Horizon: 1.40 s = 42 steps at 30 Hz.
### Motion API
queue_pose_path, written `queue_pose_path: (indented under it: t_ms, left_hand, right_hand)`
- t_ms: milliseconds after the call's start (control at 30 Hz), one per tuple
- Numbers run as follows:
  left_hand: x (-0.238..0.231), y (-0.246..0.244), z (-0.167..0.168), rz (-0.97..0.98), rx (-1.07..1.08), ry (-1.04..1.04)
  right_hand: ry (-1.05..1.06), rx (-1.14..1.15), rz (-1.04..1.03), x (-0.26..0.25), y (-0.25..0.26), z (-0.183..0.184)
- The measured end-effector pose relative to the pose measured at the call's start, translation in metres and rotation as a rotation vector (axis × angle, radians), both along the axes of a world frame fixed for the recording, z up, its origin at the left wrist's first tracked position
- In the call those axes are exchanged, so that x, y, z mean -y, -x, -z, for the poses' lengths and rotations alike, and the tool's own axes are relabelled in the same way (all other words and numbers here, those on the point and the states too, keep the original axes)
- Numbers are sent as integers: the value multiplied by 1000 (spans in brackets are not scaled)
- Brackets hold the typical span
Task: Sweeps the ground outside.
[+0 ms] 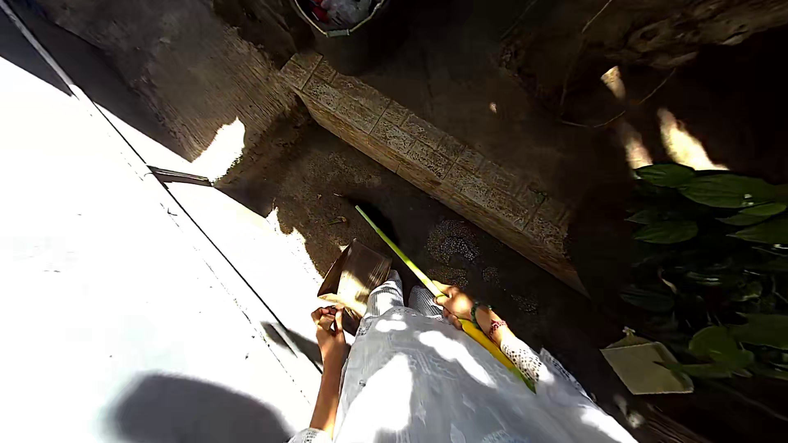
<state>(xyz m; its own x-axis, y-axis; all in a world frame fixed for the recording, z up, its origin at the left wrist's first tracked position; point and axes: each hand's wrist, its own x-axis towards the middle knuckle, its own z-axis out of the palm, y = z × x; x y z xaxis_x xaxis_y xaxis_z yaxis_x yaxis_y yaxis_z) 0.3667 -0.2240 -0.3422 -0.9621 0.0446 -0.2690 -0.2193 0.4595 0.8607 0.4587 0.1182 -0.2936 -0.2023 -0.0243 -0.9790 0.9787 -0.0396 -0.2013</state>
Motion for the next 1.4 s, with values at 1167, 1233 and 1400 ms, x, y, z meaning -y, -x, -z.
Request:
queue_pose_path:
  t_ms: [1167, 1233, 1400]
  left_hand:
    - [-107, 13, -13, -1272, 105, 194]
    - [-108, 12, -12, -1373, 79, 201]
    - [-86, 23, 20, -1501, 161, 298]
  right_hand:
    - [-254, -271, -1281, 34, 503, -10]
    - [-359, -344, -1374, 61, 523, -2]
    - [-467, -360, -1854, 147, 571, 62]
